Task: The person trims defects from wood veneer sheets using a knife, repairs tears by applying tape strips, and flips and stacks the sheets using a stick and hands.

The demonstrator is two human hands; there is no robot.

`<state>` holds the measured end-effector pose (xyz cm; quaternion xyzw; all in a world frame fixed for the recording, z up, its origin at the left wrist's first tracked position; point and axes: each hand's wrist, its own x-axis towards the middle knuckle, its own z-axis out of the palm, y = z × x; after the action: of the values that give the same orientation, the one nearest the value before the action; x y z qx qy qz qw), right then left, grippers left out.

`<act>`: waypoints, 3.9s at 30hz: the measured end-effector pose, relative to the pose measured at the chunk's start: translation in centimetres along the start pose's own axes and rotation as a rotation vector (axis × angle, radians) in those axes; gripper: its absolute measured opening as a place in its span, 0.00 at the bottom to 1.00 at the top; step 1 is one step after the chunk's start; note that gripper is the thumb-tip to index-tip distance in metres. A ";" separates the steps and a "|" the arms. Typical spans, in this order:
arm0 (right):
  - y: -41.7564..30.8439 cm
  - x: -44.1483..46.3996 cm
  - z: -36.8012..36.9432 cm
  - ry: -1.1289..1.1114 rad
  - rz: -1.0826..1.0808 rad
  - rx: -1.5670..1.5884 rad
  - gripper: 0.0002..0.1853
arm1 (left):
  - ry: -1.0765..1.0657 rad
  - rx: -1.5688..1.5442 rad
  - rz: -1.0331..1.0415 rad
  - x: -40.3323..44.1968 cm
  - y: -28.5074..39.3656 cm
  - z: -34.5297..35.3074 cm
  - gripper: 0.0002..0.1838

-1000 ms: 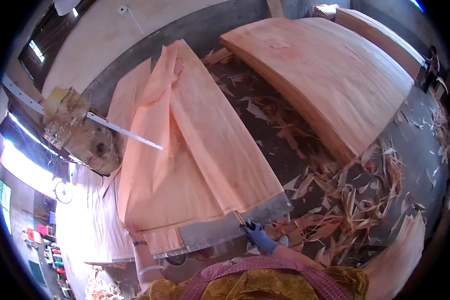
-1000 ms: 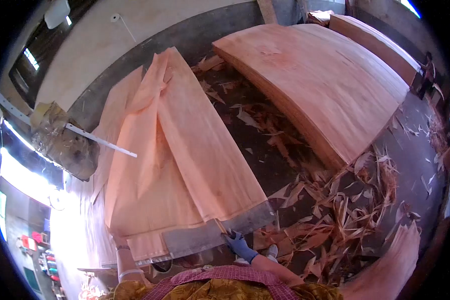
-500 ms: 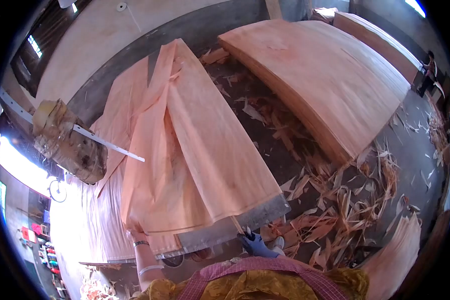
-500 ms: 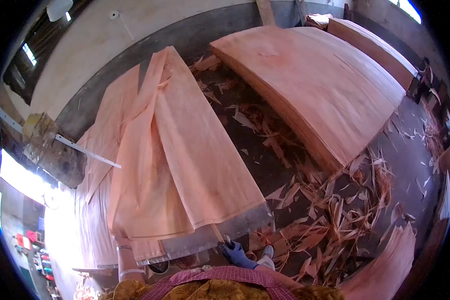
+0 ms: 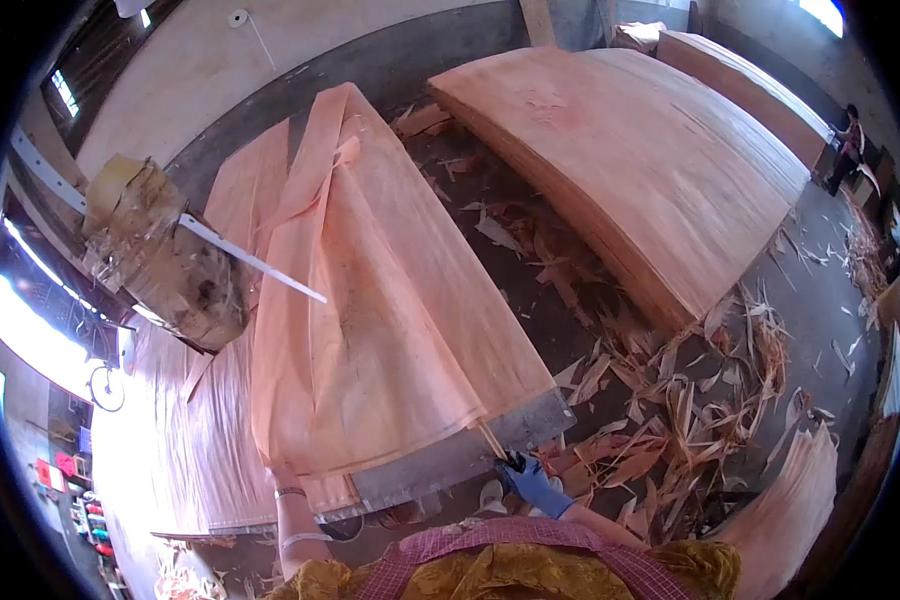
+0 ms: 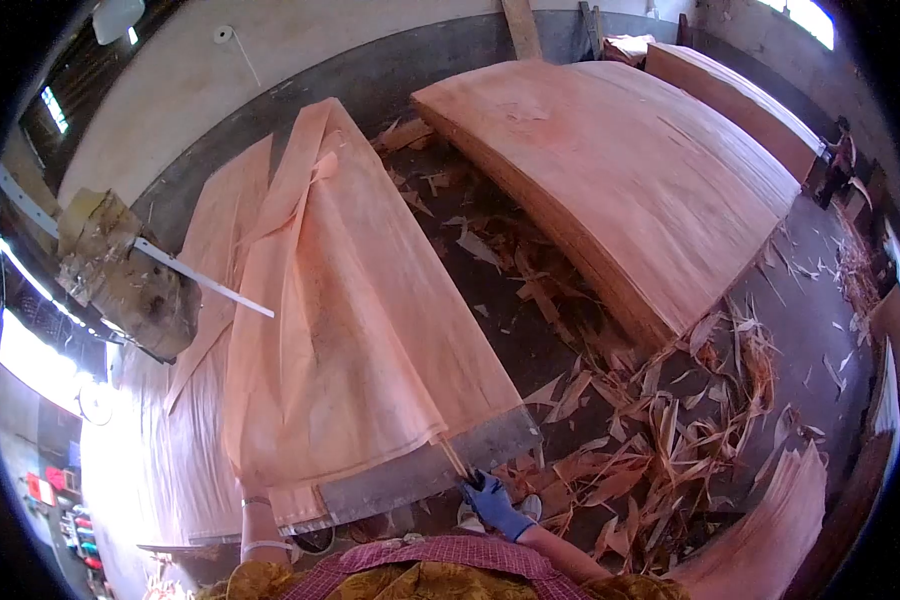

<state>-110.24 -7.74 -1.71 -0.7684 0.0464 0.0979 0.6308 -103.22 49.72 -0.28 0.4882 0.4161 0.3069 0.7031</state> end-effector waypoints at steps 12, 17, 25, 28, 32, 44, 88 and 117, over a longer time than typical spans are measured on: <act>0.9 1.3 -2.6 0.130 -0.062 -0.204 0.11 | 0.004 0.041 -0.121 -3.1 -2.1 1.6 0.12; 0.9 0.8 -2.4 0.042 0.148 0.179 0.10 | 0.015 0.050 -0.139 -3.6 -2.7 1.0 0.12; 2.6 2.9 0.1 0.007 0.050 0.050 0.11 | 0.000 0.066 -0.145 -3.3 -2.8 2.1 0.11; -1.1 2.4 0.6 -0.033 0.025 0.182 0.14 | -0.005 0.063 -0.130 -2.6 -2.1 2.5 0.11; -3.7 2.5 1.4 -0.147 0.322 0.493 0.14 | -0.019 0.062 -0.114 -1.4 -1.2 3.1 0.11; -4.6 3.9 3.8 0.247 0.160 -0.386 0.33 | 0.012 0.068 -0.127 -0.8 -1.6 0.1 0.10; -9.0 30.6 -104.7 0.325 0.221 0.147 0.17 | -0.697 -0.367 -0.829 -81.3 -35.6 77.5 0.32; 14.9 56.1 -136.5 0.179 0.259 0.121 0.18 | 0.231 -0.414 -0.193 -92.5 -66.3 103.2 0.08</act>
<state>-45.80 -141.33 -2.45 -0.7221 0.2067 0.1066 0.6515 -53.24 -94.44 -18.02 0.2533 0.4665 0.3706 0.7621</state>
